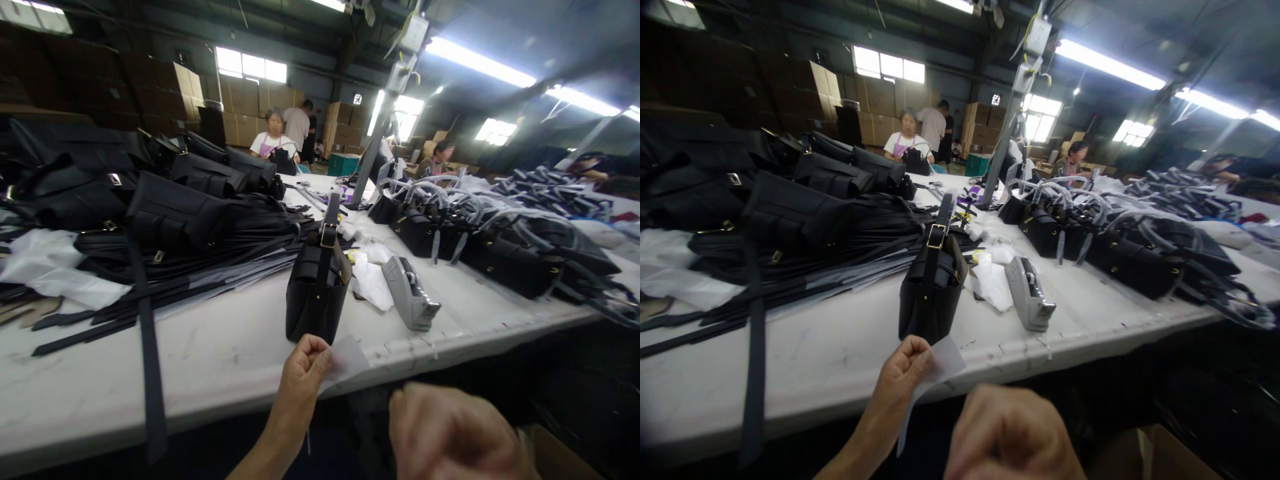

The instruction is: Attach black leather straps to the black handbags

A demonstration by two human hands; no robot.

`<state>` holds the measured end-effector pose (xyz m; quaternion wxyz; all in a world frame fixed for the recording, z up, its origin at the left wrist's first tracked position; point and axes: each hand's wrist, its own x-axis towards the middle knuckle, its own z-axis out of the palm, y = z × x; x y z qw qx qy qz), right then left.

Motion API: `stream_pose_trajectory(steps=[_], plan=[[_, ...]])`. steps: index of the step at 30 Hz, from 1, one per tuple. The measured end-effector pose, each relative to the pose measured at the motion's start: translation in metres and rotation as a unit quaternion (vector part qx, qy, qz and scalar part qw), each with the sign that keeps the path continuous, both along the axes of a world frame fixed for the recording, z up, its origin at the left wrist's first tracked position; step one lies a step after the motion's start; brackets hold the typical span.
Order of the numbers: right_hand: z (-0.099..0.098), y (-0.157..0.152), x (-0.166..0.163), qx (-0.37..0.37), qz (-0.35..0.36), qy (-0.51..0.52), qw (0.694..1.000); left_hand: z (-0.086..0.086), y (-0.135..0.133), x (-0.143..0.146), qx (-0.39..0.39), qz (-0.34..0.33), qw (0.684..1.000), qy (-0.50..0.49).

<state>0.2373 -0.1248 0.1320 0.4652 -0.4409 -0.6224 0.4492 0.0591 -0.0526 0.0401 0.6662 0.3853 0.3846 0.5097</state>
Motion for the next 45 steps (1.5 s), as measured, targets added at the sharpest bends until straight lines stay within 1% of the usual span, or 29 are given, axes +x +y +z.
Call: stream_pose_trajectory(steps=[2,3,4,5,8,12,15,17,21,23,25,27,30,32,35,38,41,45], plan=[[-0.013,0.021,-0.006,-0.012,-0.080,-0.031,0.996,0.000,-0.004,-0.004,0.008,0.005,1.000,0.010],[-0.021,0.030,-0.009,-0.019,-0.110,-0.041,0.993,-0.001,-0.005,-0.006,0.014,0.007,1.000,0.015],[-0.028,0.036,-0.013,-0.029,-0.120,-0.046,0.991,-0.004,-0.007,-0.008,0.022,0.008,0.999,0.023],[-0.035,0.041,-0.017,-0.040,-0.120,-0.052,0.991,-0.007,-0.008,-0.010,0.031,0.009,0.999,0.032],[-0.050,0.045,-0.032,-0.057,-0.072,-0.077,0.993,-0.016,-0.013,-0.015,0.055,0.001,0.997,0.060],[-0.059,0.044,-0.050,-0.042,-0.075,-0.107,0.991,-0.017,-0.020,-0.024,0.089,-0.039,0.988,0.116],[-0.065,0.046,-0.061,-0.060,-0.073,-0.118,0.988,-0.018,-0.023,-0.032,0.108,-0.060,0.976,0.179],[-0.070,0.048,-0.068,-0.073,-0.073,-0.126,0.987,-0.024,-0.023,-0.035,0.097,-0.062,0.975,0.188],[-0.077,0.054,-0.075,-0.059,-0.067,-0.145,0.985,-0.041,-0.019,-0.041,0.038,-0.049,0.991,0.117],[-0.078,0.061,-0.071,-0.043,-0.082,-0.162,0.982,-0.044,-0.017,-0.046,0.028,-0.032,0.993,0.113],[-0.079,0.070,-0.063,-0.041,-0.113,-0.173,0.978,-0.043,-0.015,-0.052,0.026,-0.010,0.990,0.137],[-0.082,0.079,-0.055,-0.062,-0.128,-0.183,0.973,-0.040,-0.012,-0.059,0.016,0.008,0.988,0.155],[-0.092,0.090,-0.053,-0.111,-0.103,-0.197,0.969,-0.036,-0.010,-0.067,0.007,0.028,0.988,0.154],[-0.099,0.094,-0.058,-0.129,-0.071,-0.176,0.973,-0.033,-0.009,-0.071,0.006,0.036,0.989,0.146],[-0.101,0.094,-0.069,-0.123,-0.046,-0.143,0.981,-0.028,-0.012,-0.078,0.000,0.031,0.990,0.136],[-0.092,0.089,-0.075,-0.114,-0.036,-0.112,0.987,-0.024,-0.018,-0.087,-0.011,0.030,0.989,0.143],[-0.082,0.083,-0.075,-0.116,-0.025,-0.022,0.993,-0.024,-0.025,-0.097,-0.017,0.046,0.984,0.169],[-0.074,0.080,-0.078,-0.109,-0.045,0.091,0.989,-0.026,-0.034,-0.106,-0.022,0.072,0.980,0.183]])
